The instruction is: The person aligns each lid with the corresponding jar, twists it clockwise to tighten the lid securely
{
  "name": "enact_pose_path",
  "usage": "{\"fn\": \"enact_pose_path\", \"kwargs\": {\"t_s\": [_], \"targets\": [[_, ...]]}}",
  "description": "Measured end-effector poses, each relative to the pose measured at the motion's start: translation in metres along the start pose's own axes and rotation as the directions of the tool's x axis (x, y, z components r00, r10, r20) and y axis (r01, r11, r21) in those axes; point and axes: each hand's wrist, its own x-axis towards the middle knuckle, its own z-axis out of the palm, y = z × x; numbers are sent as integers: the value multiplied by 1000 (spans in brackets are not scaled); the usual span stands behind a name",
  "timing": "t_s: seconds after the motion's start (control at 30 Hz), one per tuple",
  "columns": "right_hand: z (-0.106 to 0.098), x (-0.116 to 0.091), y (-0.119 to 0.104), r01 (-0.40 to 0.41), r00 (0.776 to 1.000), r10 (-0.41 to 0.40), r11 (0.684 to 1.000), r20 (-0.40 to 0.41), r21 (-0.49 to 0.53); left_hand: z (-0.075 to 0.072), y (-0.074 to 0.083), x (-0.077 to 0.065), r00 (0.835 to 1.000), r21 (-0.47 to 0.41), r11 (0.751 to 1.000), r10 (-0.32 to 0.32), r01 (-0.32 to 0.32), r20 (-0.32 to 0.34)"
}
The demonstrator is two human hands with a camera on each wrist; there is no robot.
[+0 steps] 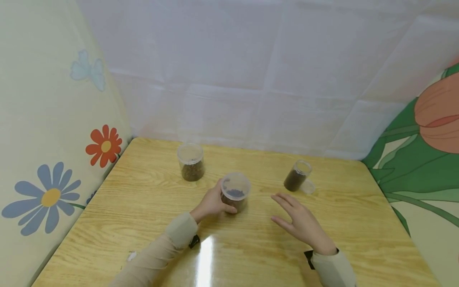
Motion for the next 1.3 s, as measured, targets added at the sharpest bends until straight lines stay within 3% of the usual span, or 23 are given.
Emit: {"fn": "enact_pose_path", "kwargs": {"t_s": [0.43, 1.3], "targets": [[3, -2, -1, -17, 1000, 16, 1000, 21, 13, -1, -3, 19, 999, 9, 1000, 15, -15, -32], [9, -2, 1, 32, 999, -32, 999, -1, -2, -3, -9, 55, 995, 23, 998, -52, 55, -85]]}}
